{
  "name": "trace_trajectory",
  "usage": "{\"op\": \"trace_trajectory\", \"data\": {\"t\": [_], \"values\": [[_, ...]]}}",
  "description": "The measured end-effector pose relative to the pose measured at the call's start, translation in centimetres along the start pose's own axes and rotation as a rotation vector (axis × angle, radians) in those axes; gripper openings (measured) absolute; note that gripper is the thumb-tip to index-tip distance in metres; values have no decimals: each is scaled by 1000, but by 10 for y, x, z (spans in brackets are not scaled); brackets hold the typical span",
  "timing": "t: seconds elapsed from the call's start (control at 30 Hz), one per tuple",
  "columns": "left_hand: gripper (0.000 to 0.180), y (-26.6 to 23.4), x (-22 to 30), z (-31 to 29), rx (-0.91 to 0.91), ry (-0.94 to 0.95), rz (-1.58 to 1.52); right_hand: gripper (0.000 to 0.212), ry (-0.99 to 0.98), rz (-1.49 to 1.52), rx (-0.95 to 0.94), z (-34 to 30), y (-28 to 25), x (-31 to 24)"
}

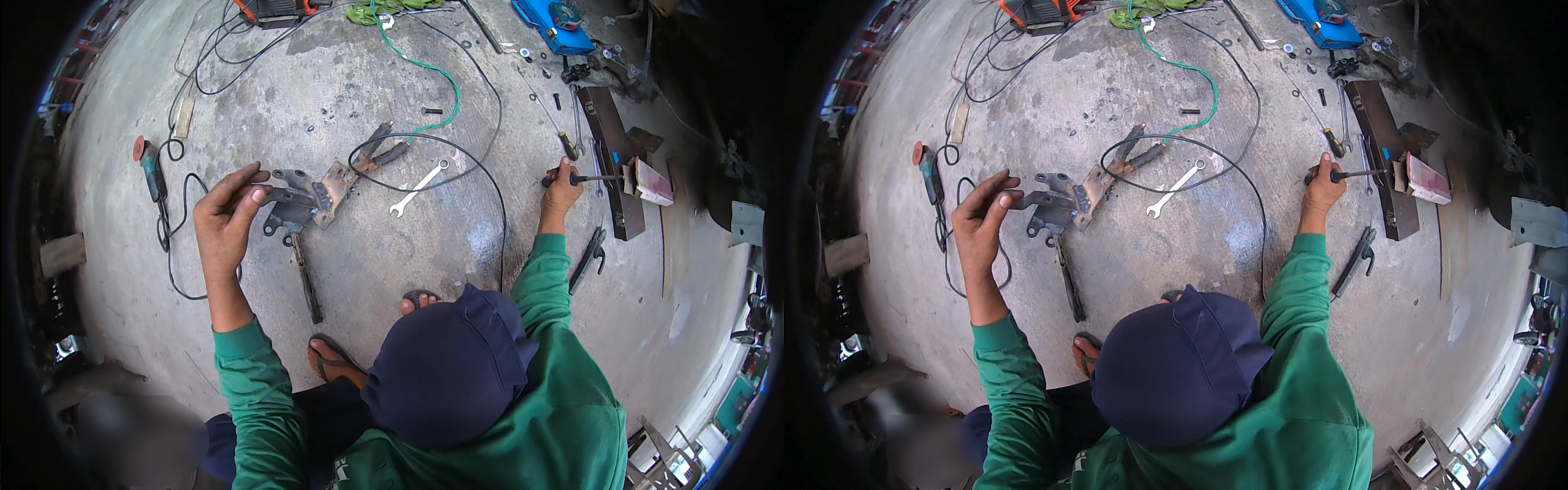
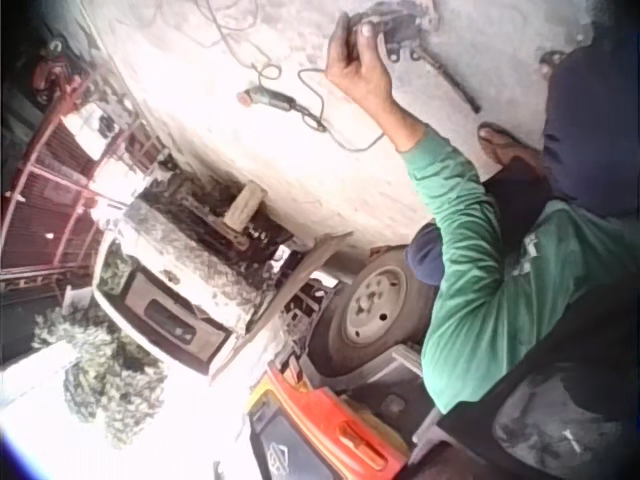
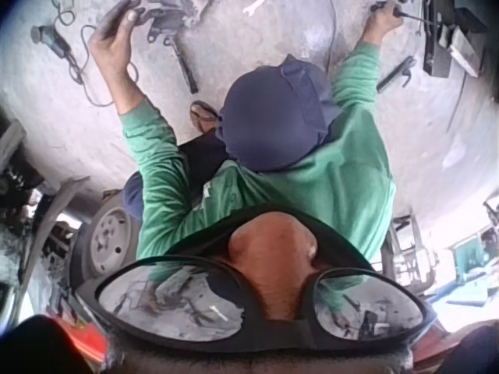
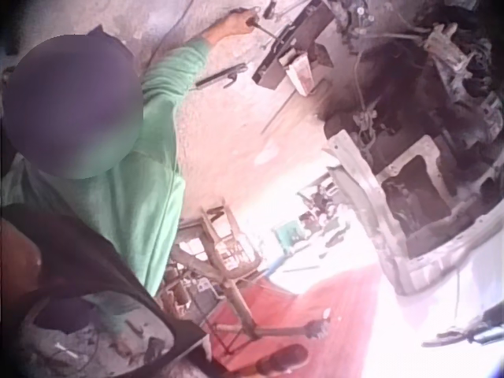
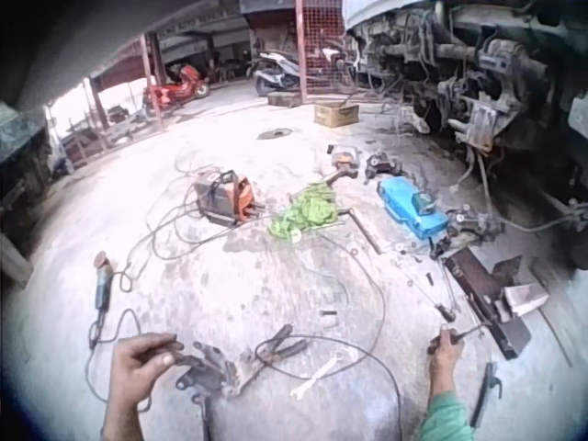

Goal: The person sits on the floor and uses a screwdriver to scrape and clean a metal bracket held in a clamp. They repeatedly scrape different areas of the bracket, occasionally adjusting their grip and the tool.

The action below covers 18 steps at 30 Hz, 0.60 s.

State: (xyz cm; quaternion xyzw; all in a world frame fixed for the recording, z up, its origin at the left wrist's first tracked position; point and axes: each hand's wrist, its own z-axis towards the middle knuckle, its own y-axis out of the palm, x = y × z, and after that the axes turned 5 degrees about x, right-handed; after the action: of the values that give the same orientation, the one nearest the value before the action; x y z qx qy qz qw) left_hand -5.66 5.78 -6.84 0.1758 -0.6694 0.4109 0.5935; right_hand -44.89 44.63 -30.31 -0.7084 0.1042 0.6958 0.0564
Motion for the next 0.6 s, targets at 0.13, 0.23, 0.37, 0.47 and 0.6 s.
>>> {"op": "trace_trajectory", "data": {"t": [0.13, 0.23, 0.37, 0.47, 0.6], "values": [[41, -3, 20, -4, -8, 76, 20, 32, 75, 108, -144, 15, -7, 0], [42, -2, 26, -8, -20, 80, 48, 26, 166, 149, -246, 21, -13, -11], [44, 1, 25, -7, -47, 53, 49, 20, 261, 150, -280, 34, -16, -36], [45, -1, 30, -1, -95, 74, 94, 20, 262, 274, -356, 54, -12, -62], [45, -28, 35, -2, -3, 99, 98, 53, -203, 384, -605, 20, 44, -199]]}}
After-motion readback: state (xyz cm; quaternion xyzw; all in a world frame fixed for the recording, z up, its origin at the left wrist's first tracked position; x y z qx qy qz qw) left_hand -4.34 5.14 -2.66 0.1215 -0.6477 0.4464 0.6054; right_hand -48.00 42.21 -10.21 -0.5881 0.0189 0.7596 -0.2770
